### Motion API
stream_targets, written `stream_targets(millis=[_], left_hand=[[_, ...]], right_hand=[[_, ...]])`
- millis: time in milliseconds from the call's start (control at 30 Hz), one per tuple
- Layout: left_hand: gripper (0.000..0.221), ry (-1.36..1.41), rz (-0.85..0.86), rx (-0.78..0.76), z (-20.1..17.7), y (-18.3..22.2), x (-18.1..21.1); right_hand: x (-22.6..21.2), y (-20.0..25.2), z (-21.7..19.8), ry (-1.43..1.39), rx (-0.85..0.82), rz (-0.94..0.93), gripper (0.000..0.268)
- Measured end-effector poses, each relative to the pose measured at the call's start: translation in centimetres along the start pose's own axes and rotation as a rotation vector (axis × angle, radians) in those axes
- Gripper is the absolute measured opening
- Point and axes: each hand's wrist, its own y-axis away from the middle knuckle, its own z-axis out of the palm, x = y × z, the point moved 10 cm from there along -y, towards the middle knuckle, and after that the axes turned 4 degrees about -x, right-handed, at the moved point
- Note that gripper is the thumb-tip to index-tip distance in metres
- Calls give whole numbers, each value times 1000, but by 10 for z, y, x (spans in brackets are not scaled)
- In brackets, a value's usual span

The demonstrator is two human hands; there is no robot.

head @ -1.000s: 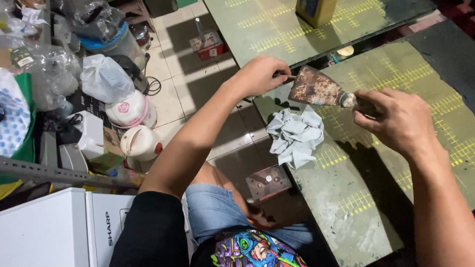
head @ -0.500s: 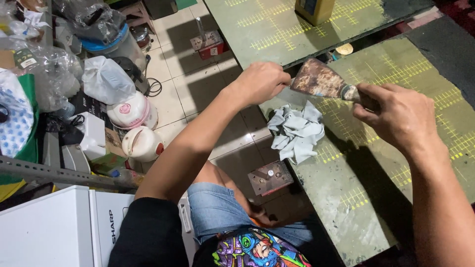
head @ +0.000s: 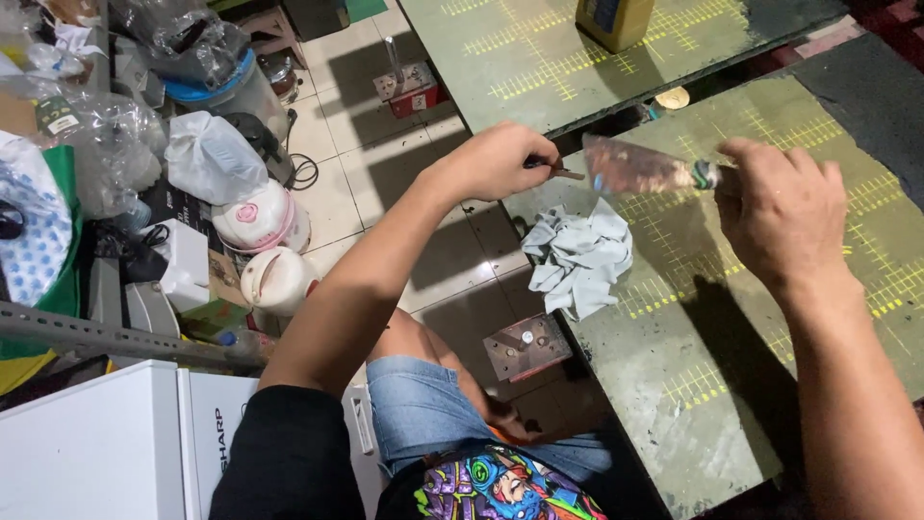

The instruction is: Scraping dried ink residue from a screen printing pallet using a putty knife and cleaning it with a cloth.

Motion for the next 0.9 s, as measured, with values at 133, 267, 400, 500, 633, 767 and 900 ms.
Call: stream_targets(millis=[133, 267, 400, 500, 633, 767, 900], left_hand=[[26, -5, 28, 17, -3, -4, 7], [27, -10, 49, 26, -6, -4, 17], [28, -113, 66, 56, -3, -9, 21], [27, -187, 73, 53, 3, -13, 31], [27, -279, 140, 78, 12, -20, 41], [26, -265, 200, 67, 22, -26, 49], [26, -28, 286, 87, 14, -21, 61]], right_hand=[[-11, 0, -5, 424, 14, -67, 19], [-13, -2, -6, 400, 20, -63, 6], [-11, -2, -4, 379, -54, -28, 10], [-8, -4, 1, 364, -145, -12, 16], [4, -4, 6, 382, -139, 32, 24], [20, 3, 13, 491, -97, 60, 29], [32, 4, 20, 486, -295, 153, 28]])
